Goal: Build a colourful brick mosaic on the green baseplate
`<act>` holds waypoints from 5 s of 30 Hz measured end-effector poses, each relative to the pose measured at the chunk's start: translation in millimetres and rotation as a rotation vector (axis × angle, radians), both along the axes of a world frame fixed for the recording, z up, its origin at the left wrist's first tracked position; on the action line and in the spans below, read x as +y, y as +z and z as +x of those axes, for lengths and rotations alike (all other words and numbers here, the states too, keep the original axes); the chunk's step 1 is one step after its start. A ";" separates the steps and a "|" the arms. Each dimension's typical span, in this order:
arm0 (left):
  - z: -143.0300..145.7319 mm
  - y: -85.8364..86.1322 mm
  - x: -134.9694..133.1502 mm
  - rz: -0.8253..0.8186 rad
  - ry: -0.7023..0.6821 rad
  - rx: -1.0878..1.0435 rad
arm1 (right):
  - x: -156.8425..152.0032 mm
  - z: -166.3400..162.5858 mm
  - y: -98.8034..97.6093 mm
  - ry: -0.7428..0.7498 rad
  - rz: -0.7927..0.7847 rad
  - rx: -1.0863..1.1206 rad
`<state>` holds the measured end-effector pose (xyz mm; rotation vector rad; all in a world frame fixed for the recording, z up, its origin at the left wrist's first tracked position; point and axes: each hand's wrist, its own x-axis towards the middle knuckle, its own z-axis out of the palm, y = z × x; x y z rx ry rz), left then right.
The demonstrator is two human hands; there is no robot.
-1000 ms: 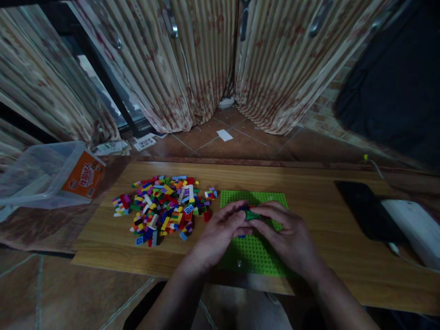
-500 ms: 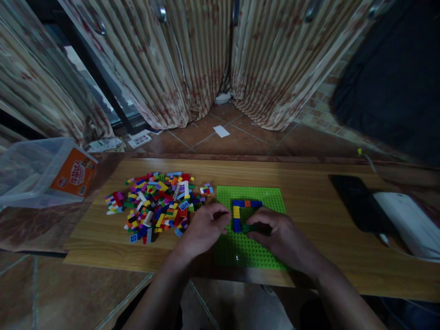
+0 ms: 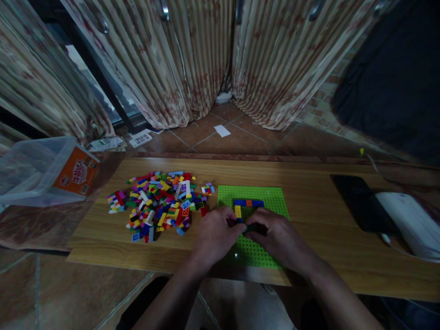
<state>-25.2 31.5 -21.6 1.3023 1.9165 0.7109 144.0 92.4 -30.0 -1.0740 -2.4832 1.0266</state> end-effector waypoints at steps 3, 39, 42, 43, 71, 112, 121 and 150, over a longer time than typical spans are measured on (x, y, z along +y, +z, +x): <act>5.1 -2.0 -0.1 -0.017 0.039 0.068 | 0.2 -0.4 1.9 -0.009 -0.011 -0.007; 4.1 10.4 13.2 -0.180 -0.037 0.243 | 14.9 8.1 -4.3 -0.092 -0.156 0.008; 2.3 7.8 11.7 -0.149 -0.041 0.208 | 14.6 8.8 -3.6 -0.073 -0.171 0.010; 1.4 6.9 11.2 -0.134 -0.047 0.200 | 14.8 9.3 -3.3 -0.063 -0.175 0.008; 0.4 11.0 0.5 -0.074 -0.065 0.151 | 16.5 12.5 3.5 -0.073 -0.180 -0.091; -111.3 19.3 -23.6 0.356 0.257 0.123 | 21.0 -1.1 -0.5 -0.412 -0.096 -0.063; -131.6 26.7 -33.7 0.357 0.301 0.276 | 8.7 -18.6 -0.7 -0.431 -0.062 0.004; -151.8 22.7 -34.9 0.219 0.410 0.291 | 3.4 -22.7 -14.2 -0.315 -0.061 0.053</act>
